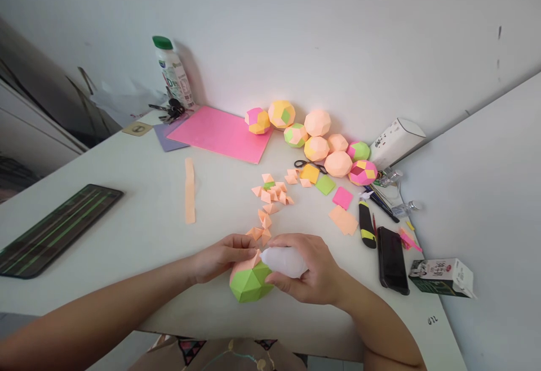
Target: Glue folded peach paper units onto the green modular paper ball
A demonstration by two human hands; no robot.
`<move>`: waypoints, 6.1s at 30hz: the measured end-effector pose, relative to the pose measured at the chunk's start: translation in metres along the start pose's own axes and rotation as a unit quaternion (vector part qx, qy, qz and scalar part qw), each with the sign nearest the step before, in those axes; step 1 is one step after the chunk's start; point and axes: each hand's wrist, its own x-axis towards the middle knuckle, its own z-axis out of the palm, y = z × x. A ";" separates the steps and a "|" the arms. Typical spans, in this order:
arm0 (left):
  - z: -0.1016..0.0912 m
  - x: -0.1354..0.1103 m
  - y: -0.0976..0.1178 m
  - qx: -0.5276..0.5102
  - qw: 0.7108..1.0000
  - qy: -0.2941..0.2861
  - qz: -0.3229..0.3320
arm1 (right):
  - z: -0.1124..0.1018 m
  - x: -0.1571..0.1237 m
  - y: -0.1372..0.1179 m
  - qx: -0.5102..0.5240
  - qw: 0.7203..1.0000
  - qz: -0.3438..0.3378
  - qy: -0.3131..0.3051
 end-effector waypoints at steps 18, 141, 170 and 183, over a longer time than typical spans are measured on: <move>0.004 -0.001 0.004 0.005 1.000 0.001 0.001 | 0.000 -0.001 0.000 0.016 1.000 -0.007 -0.009; 0.000 0.001 0.003 -0.002 1.000 0.007 -0.005 | 0.011 0.004 0.014 0.262 0.905 0.326 0.076; -0.002 0.002 0.001 0.001 1.000 0.017 -0.002 | 0.008 0.003 0.020 0.293 0.903 0.302 0.090; -0.002 0.002 0.001 -0.015 1.000 -0.007 0.005 | 0.011 0.000 0.016 0.223 0.942 0.238 0.078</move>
